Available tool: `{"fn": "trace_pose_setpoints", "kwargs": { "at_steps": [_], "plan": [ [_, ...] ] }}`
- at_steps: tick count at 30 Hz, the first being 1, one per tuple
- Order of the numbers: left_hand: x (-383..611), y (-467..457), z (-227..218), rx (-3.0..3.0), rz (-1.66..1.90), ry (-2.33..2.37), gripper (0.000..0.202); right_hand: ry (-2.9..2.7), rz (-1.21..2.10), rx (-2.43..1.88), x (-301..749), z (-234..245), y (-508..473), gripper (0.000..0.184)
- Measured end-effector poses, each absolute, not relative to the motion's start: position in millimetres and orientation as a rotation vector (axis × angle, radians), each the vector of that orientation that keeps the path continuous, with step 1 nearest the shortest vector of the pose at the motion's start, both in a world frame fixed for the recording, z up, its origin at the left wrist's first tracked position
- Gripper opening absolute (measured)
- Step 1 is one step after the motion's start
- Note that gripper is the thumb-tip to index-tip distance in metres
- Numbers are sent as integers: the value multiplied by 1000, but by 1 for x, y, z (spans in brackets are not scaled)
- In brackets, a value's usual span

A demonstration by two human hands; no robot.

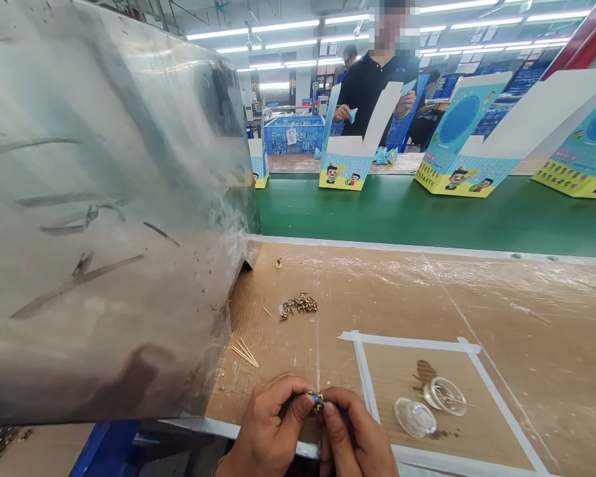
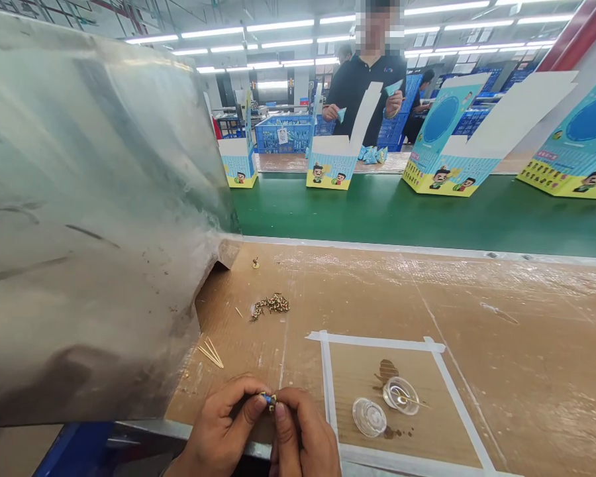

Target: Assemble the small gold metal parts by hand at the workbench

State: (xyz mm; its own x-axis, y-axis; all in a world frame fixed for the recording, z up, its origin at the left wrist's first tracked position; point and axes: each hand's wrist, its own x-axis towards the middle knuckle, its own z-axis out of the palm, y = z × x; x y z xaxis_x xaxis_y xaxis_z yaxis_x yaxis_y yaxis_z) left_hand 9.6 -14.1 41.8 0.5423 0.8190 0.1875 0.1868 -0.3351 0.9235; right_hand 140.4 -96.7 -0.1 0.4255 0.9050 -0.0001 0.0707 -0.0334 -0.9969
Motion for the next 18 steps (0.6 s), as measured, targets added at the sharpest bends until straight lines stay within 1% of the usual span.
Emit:
{"fn": "trace_pose_setpoints", "kwargs": {
  "at_steps": [4,13,18],
  "plan": [
    [8,-14,40,1818,800,840,27,-951,830,-1436,140,-2,-96,39],
    [10,-15,43,1821,824,845,27,-990,796,-1478,142,-4,-96,41],
    [9,-14,41,1822,820,859,23,-983,773,-1515,141,-6,-96,41]
  ]
}}
